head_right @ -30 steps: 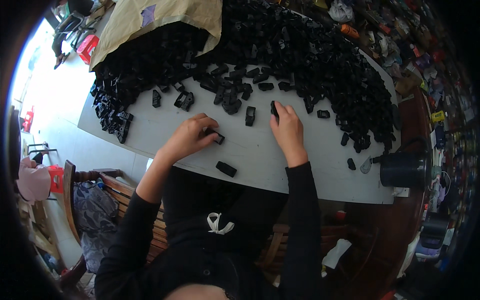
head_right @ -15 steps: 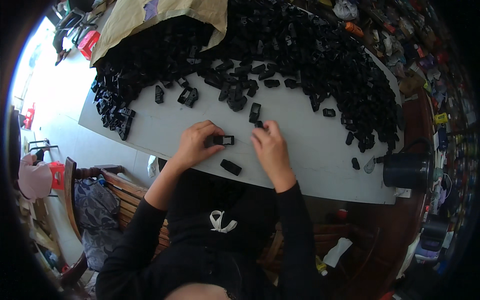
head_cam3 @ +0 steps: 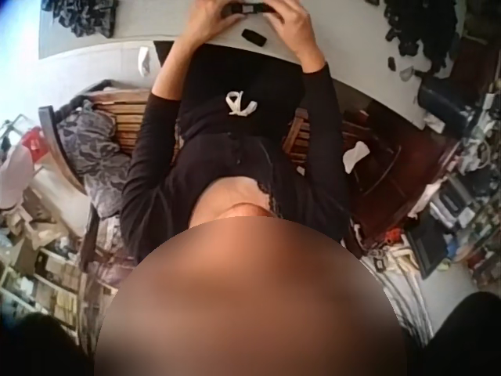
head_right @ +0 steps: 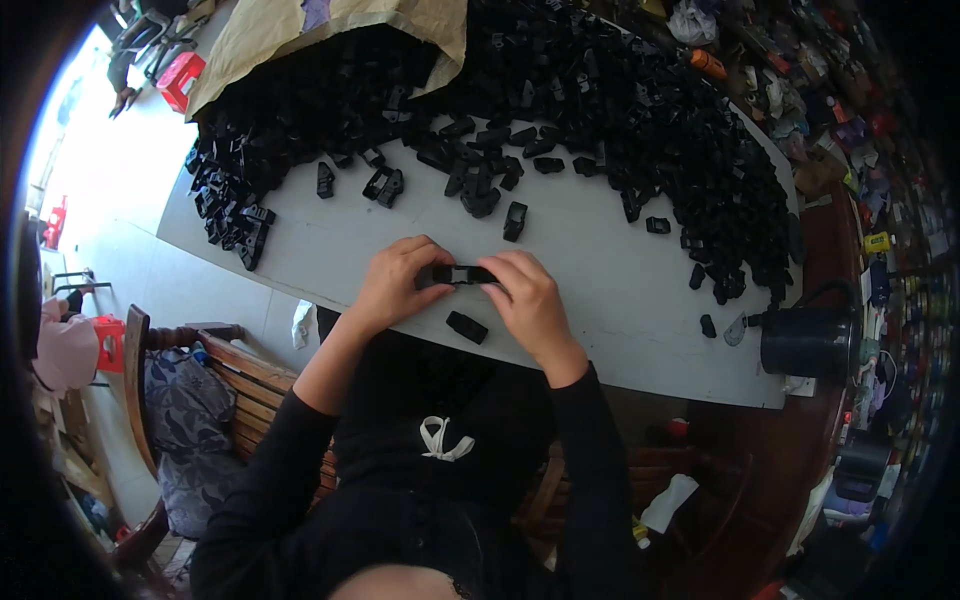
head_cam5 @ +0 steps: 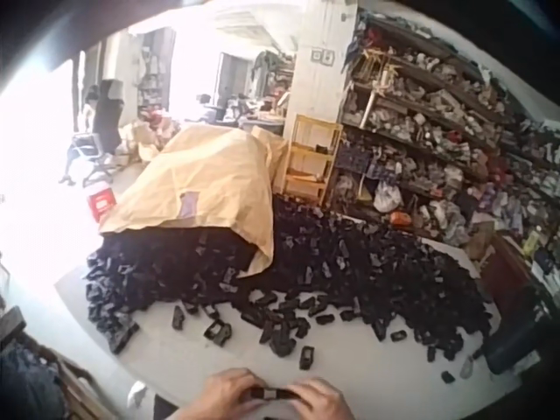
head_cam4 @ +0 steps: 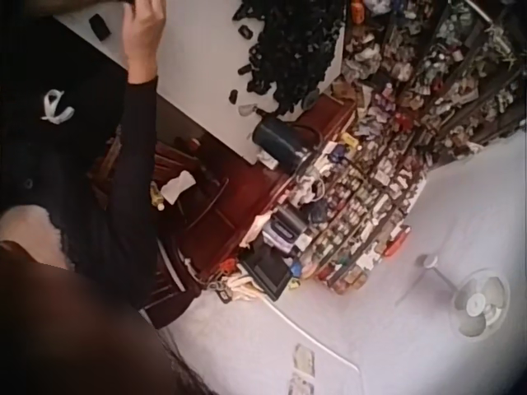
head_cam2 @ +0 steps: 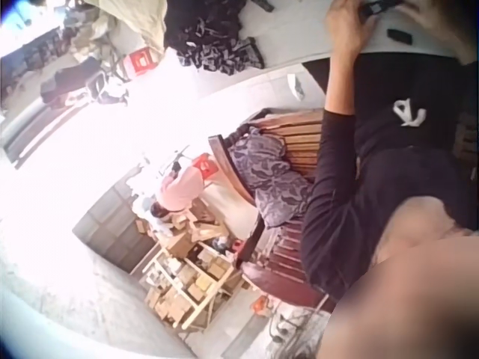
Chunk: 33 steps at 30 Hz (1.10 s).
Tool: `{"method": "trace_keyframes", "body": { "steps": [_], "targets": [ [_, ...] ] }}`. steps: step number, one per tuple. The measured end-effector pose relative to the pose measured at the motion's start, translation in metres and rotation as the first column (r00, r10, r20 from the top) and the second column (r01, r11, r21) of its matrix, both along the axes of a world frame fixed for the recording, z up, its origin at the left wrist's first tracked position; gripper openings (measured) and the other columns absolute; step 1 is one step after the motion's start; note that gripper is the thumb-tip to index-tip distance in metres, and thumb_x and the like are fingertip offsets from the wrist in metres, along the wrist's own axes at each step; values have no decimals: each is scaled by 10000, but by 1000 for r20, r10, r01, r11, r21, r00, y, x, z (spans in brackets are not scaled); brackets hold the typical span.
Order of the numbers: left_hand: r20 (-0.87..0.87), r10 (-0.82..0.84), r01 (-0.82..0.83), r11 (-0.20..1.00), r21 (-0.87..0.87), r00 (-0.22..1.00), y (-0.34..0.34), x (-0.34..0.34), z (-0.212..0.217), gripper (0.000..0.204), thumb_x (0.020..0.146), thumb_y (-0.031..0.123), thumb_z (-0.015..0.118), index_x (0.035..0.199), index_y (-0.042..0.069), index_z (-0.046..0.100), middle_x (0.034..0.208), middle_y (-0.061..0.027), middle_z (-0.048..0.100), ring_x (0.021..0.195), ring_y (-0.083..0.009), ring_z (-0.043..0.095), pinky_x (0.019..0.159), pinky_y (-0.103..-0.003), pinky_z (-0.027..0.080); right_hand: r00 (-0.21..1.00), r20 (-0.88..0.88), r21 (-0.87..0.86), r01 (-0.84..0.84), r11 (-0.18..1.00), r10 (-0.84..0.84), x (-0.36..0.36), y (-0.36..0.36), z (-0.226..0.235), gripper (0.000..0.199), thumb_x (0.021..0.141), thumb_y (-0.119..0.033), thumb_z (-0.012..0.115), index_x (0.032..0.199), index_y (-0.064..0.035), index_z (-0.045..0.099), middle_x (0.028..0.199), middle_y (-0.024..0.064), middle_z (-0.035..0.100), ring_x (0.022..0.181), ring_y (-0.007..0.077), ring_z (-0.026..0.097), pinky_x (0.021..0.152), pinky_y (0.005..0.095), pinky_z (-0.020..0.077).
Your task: Assembling or inspecting small black plastic buckles at a workstation.
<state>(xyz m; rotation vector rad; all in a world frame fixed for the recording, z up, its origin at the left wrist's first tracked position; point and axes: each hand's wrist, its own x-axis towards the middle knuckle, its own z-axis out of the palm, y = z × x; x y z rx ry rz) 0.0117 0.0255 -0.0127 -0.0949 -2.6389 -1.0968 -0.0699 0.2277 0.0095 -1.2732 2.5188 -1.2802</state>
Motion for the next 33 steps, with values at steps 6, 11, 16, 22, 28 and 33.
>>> {"method": "trace_keyframes", "body": {
  "steps": [6, 11, 16, 22, 28, 33],
  "targets": [
    [17, 12, -12, 1000, 25, 1000, 2, -2, -3, 307, 690, 145, 788, 962, 84, 661, 907, -65, 621, 878, -288, 621, 733, -384, 504, 966, -227, 13, -127, 992, 126, 4, -28, -12, 343, 729, 35, 704, 1068, -14, 683, 998, 125, 676, 931, 298, 634, 771, 380, 521],
    [47, -54, 52, 997, 48, 997, -6, 0, 0, 322, 698, 149, 774, 985, 58, 661, 956, -96, 624, 906, -300, 617, 781, -384, 503, 902, -414, 75, -100, 992, 122, 16, -21, -18, 304, 802, -94, 699, 1099, -26, 695, 1137, 133, 675, 1114, 322, 605, 912, 428, 489],
    [-131, 176, -175, 984, 20, 976, -30, -22, -3, 425, 726, 193, 773, 1115, 84, 641, 1202, -162, 553, 1109, -353, 530, 934, -427, 442, 960, -178, 107, -198, 974, 214, 14, 1, -25, 303, 930, -254, 585, 1131, -60, 703, 1272, 130, 630, 1274, 346, 508, 1074, 463, 376],
    [-185, 375, -417, 843, -340, 908, -30, -62, -2, 803, 695, 407, 804, 1403, 232, 469, 1516, -181, 295, 1366, -442, 281, 1045, -607, 306, 920, -266, -58, 283, 957, -288, -113, -17, -32, 358, 964, -295, 525, 1252, -119, 642, 1377, 137, 542, 1325, 360, 433, 1078, 440, 357],
    [-55, 222, -226, 890, -397, 973, 19, -100, -2, 951, 602, 599, 791, 1432, 294, 441, 1563, -179, 212, 1414, -487, 188, 970, -767, 268, 888, -407, 179, 307, 935, -214, -142, -45, -52, 363, 957, -241, 554, 1315, -201, 597, 1458, 127, 451, 1322, 352, 420, 1069, 469, 349],
    [-39, 208, -207, 902, -378, 977, 20, -88, -4, 848, 639, 559, 771, 1376, 229, 512, 1560, -167, 225, 1408, -479, 205, 997, -740, 274, 922, -305, 36, 259, 965, -237, -101, -42, -52, 372, 939, -164, 559, 1303, -91, 583, 1452, 172, 430, 1254, 383, 458, 1051, 448, 374]
  ]
}}
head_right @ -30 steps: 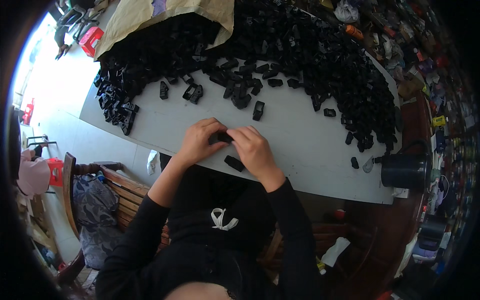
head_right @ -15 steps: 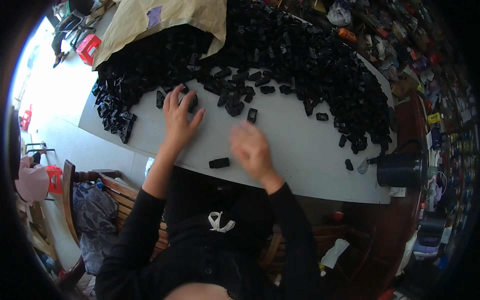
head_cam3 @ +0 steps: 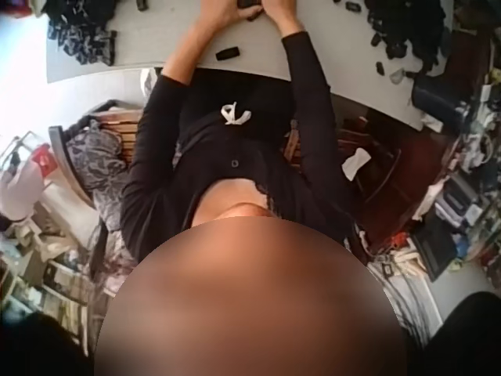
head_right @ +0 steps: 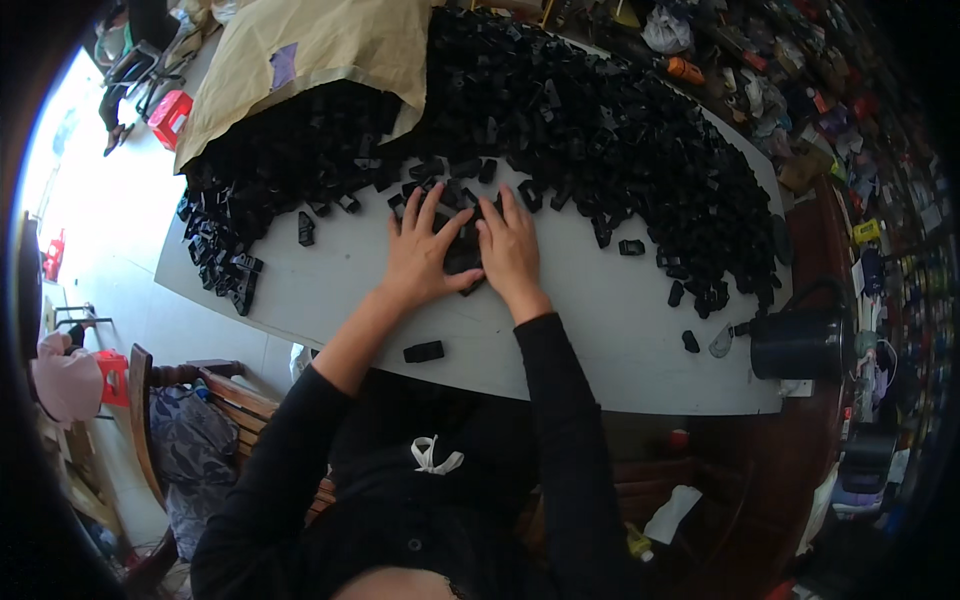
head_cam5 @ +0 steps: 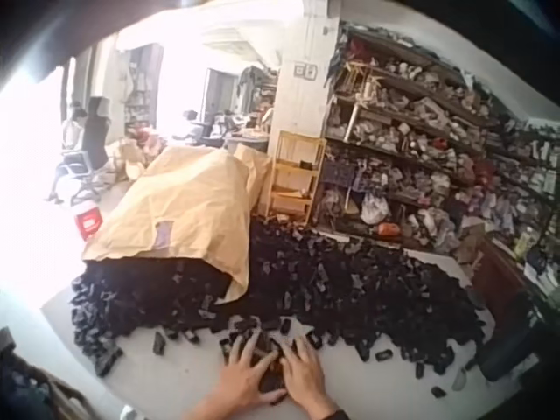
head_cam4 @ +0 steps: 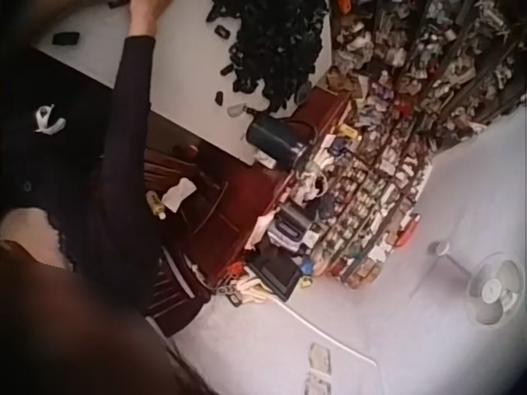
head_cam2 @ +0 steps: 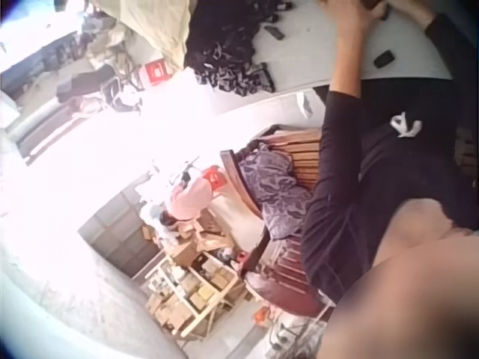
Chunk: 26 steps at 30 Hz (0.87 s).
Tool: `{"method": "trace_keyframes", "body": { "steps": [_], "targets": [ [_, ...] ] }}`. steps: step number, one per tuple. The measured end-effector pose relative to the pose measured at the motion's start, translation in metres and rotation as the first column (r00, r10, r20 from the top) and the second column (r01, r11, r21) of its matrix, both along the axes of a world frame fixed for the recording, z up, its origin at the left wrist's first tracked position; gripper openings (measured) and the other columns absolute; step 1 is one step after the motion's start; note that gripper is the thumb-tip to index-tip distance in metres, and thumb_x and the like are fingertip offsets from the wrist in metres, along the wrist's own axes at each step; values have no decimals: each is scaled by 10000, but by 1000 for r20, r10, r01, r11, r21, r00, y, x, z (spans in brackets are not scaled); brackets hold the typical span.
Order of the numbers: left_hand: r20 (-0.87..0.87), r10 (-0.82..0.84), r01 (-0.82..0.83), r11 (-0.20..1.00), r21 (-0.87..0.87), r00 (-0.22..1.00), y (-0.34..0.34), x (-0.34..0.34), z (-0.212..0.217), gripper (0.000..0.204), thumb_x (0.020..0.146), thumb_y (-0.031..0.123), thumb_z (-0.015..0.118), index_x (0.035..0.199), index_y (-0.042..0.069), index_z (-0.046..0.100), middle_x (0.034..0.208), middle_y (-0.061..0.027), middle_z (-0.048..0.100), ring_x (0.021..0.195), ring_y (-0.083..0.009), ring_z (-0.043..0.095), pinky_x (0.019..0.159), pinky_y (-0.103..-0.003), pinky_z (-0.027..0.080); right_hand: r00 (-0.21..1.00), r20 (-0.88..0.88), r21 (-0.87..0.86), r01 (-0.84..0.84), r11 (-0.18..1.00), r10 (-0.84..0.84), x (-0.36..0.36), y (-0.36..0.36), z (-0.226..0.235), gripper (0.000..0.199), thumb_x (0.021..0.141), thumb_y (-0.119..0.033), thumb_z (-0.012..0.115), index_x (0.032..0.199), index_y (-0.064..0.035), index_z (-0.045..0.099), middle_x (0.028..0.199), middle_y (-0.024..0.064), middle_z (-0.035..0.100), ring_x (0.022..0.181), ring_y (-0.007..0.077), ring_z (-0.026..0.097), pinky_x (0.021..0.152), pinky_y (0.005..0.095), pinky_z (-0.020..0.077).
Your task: Assembling or inspecting small black plastic buckles at a workstation.
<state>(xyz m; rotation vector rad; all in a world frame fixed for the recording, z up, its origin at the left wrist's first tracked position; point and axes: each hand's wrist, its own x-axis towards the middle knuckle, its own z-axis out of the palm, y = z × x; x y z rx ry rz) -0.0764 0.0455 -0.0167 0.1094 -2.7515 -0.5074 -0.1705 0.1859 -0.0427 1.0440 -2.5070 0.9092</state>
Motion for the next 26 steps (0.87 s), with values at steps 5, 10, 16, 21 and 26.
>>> {"method": "trace_keyframes", "body": {
  "steps": [5, 10, 16, 21, 26],
  "targets": [
    [27, -159, 160, 987, -17, 987, -14, 38, -1, 769, 676, 535, 747, 1350, 231, 532, 1526, -164, 298, 1415, -430, 235, 1035, -710, 256, 997, 56, 30, 58, 998, -59, 74, 19, 13, 374, 943, -126, 548, 1299, -15, 563, 1461, 227, 399, 1283, 402, 438, 1077, 441, 353],
    [45, -260, 262, 965, -31, 964, -34, 52, 11, 697, 768, 481, 707, 1367, 182, 516, 1527, -126, 318, 1447, -351, 216, 1060, -709, 213, 906, 421, -455, 175, 873, 38, 82, 53, 17, 346, 971, -87, 480, 1296, -2, 562, 1370, 189, 530, 1295, 314, 477, 1079, 395, 360],
    [-316, -92, 193, 932, 306, 944, -23, 78, 16, 226, 736, 1, 730, 935, 54, 638, 966, -107, 603, 866, -320, 602, 745, -388, 492, 973, 229, -95, 62, 993, -39, 82, 84, 37, 372, 828, 42, 602, 1192, -30, 628, 1241, 122, 612, 1118, 289, 602, 949, 348, 479],
    [-82, -214, 229, 902, 367, 973, -2, 93, 24, 236, 747, 47, 747, 940, 53, 612, 931, -106, 572, 822, -327, 609, 686, -396, 507, 987, 161, 3, 13, 1000, -14, 91, 63, 39, 317, 755, 25, 712, 1062, -20, 651, 1026, 116, 647, 916, 302, 645, 775, 371, 528],
    [89, -245, 216, 942, 255, 965, 7, 92, 30, 331, 755, 77, 757, 1049, 70, 606, 1033, -97, 572, 921, -317, 613, 771, -368, 521, 906, 421, -97, 100, 990, -50, 105, 71, 35, 306, 778, 18, 716, 1072, -20, 641, 996, 118, 652, 842, 205, 682, 685, 349, 534]
  ]
}}
